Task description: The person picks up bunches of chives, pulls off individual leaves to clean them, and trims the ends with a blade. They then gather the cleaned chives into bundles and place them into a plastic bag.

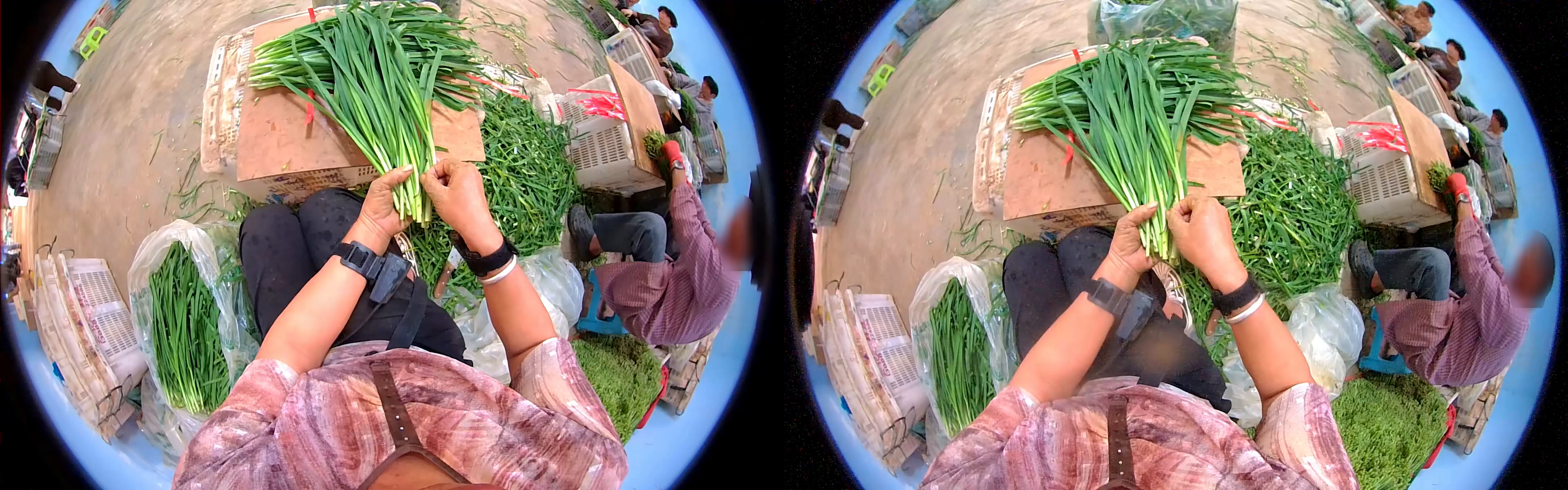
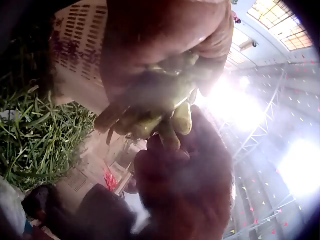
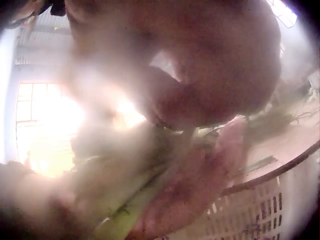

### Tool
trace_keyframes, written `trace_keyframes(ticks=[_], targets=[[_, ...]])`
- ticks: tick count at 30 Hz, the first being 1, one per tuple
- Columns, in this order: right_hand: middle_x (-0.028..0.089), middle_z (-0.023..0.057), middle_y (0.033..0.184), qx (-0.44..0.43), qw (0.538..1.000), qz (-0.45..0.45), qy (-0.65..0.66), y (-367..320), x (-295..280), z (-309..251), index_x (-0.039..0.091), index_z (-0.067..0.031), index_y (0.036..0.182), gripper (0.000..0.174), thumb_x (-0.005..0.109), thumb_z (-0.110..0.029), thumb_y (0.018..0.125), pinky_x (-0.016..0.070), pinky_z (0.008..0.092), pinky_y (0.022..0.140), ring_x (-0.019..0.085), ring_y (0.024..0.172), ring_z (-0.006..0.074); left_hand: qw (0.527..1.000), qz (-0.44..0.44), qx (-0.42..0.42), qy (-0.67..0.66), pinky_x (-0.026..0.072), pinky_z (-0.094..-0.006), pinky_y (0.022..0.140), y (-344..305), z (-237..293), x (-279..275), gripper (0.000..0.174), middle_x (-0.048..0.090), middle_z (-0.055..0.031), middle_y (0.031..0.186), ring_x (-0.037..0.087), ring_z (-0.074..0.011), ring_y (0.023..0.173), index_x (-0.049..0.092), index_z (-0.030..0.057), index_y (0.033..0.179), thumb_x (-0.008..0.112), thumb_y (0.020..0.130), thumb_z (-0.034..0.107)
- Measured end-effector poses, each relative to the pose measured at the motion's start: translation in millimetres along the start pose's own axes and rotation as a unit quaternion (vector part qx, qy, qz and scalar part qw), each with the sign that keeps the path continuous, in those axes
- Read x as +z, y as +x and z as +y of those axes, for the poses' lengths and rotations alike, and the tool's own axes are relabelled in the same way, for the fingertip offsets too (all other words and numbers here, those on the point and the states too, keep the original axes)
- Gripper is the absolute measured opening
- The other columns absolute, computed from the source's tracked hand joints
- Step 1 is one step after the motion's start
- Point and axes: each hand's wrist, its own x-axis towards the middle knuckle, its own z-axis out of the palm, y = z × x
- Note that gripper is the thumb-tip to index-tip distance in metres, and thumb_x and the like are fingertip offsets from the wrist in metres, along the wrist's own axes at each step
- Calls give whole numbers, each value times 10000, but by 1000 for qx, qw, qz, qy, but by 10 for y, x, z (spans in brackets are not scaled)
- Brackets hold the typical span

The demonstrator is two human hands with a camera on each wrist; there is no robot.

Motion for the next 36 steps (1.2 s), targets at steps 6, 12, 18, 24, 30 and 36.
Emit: trace_keyframes(ticks=[6, 12, 18, 24, 30, 36], targets=[[590, 187, 598, -11, 1000, 12, -7, 28, -32, 59, 590, 38, 647, 178, 631, -109, 739, 484, 378, 546, 611, 547, 286, 998, -48, -16, -41, 475, -447, 937, -39, 42, 19, 376, 624, -201, 1082, 617, -312, 1001, 535, -66, 1146, 582, 816, 108], [634, 75, 674, 32, 987, -74, 137, 169, -297, -27, 522, -4, 735, 130, 551, -53, 851, 482, 230, 507, 589, 545, 100, 996, -73, -31, -38, 417, -499, 992, -65, 26, 222, 495, 603, -232, 1095, 599, -357, 1001, 487, -74, 1213, 565, 782, 155], [645, 92, 716, -7, 978, -44, 204, 275, -320, -34, 525, 3, 754, 103, 544, -13, 854, 508, 236, 537, 617, 581, 122, 997, -72, -21, -35, 456, -471, 954, -73, 41, 232, 582, 553, -232, 1192, 551, -352, 1108, 414, -67, 1296, 568, 786, 168], [638, 72, 687, 47, 982, -44, 176, 928, -293, 49, 609, 31, 736, 130, 604, -76, 810, 476, 230, 508, 591, 553, 103, 995, -87, -26, -37, 477, -505, 932, -106, 55, 198, 623, 466, -273, 1298, 468, -397, 1210, 359, -69, 1337, 566, 798, 167], [611, 58, 618, 56, 998, -33, -23, 1476, 89, 512, 634, 12, 713, 184, 649, -161, 772, 437, 263, 474, 563, 532, 112, 998, -65, -15, -3, 498, -499, 905, -90, 54, 161, 618, 475, -274, 1286, 497, -399, 1175, 354, -82, 1332, 546, 795, 154], [664, 115, 717, -59, 993, -60, -76, 1571, -29, 852, 677, -29, 736, 154, 597, -153, 779, 485, 340, 541, 620, 605, 216, 994, -65, -61, -55, 492, -482, 916, -84, 73, 100, 546, 501, -310, 1229, 515, -405, 1146, 408, -63, 1306, 543, 808, 116]])
